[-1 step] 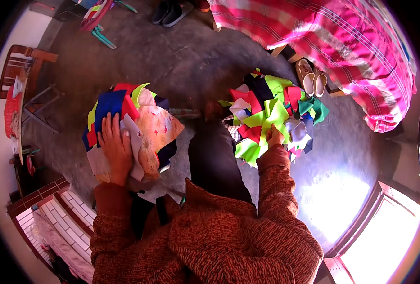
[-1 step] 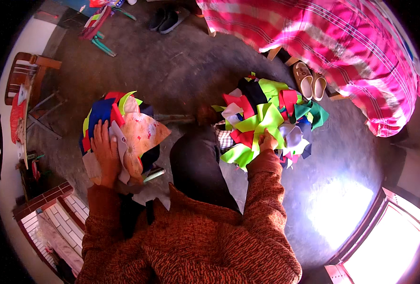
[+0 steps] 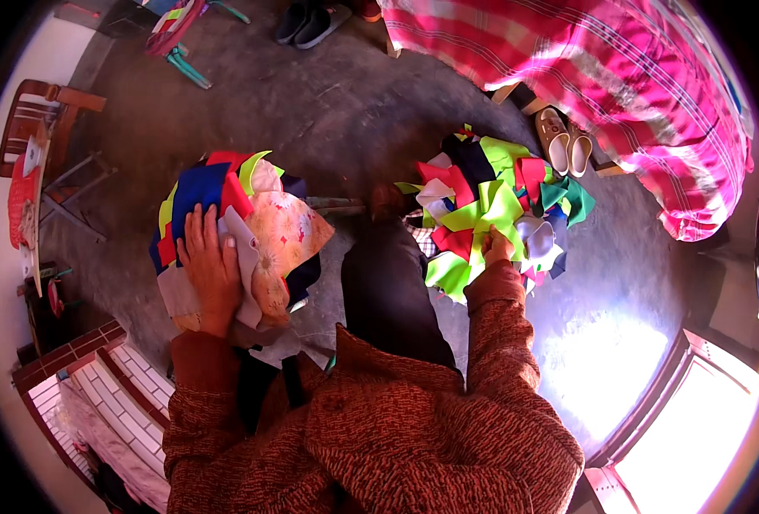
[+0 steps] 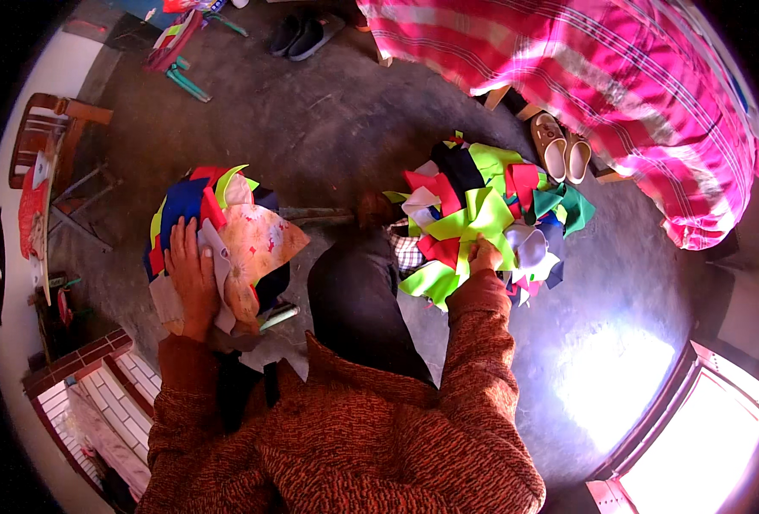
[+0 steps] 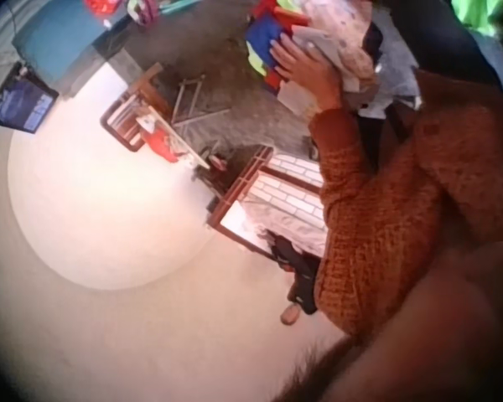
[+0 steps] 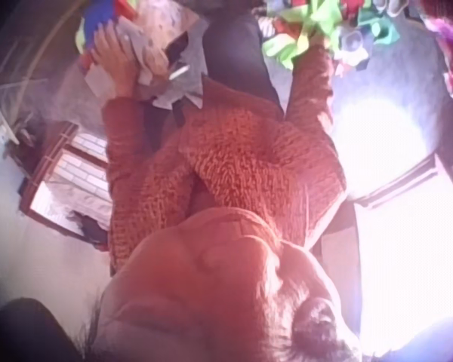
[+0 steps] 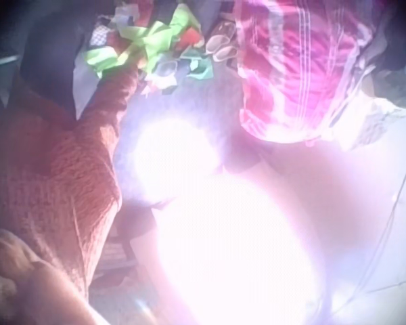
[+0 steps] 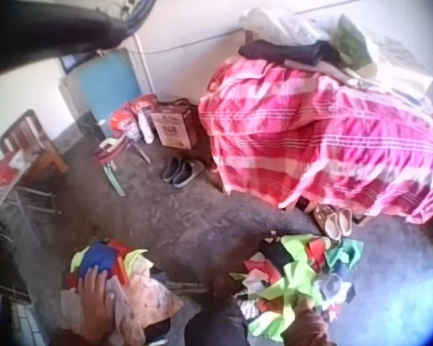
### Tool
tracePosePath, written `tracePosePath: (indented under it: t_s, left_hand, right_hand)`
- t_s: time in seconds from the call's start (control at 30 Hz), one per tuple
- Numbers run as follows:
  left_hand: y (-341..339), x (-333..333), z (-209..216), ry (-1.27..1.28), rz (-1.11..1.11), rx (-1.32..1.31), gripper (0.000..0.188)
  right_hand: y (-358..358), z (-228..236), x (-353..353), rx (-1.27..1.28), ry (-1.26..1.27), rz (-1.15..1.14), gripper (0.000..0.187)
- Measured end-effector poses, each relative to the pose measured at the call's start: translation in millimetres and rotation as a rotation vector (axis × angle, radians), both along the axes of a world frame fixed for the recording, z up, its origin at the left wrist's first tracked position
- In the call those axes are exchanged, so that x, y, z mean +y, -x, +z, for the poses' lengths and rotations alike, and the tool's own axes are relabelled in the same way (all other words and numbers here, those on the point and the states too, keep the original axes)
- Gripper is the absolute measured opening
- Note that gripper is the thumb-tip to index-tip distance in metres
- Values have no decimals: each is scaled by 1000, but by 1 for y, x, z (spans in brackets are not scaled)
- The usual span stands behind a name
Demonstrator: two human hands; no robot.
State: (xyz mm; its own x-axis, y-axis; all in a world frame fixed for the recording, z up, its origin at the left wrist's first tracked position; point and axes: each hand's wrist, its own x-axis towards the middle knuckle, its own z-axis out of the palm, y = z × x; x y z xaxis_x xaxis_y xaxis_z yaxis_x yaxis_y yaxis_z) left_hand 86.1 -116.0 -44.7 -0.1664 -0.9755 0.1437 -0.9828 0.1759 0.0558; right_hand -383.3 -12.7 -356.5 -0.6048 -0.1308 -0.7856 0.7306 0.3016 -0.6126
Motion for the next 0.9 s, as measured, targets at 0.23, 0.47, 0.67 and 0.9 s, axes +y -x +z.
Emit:
tracePosePath:
  t_s: [0.23,0.47,0.67,0.9]
  left_hand:
    - [-1,4,-1,18,10,-17,50]
    - [-1,6,-1,94,8,4,48]
    - [-4,7,-4,130,20,47,50]
    - [-4,18,12,257,33,124,57]
  right_hand:
    - [-8,85,-28,185,386,253,19]
    - [-40,219,-67,44,1021,490,18]
    - [-109,318,-56,-288,1349,563,41]
    - [-165,376,-21,-384,1490,639,48]
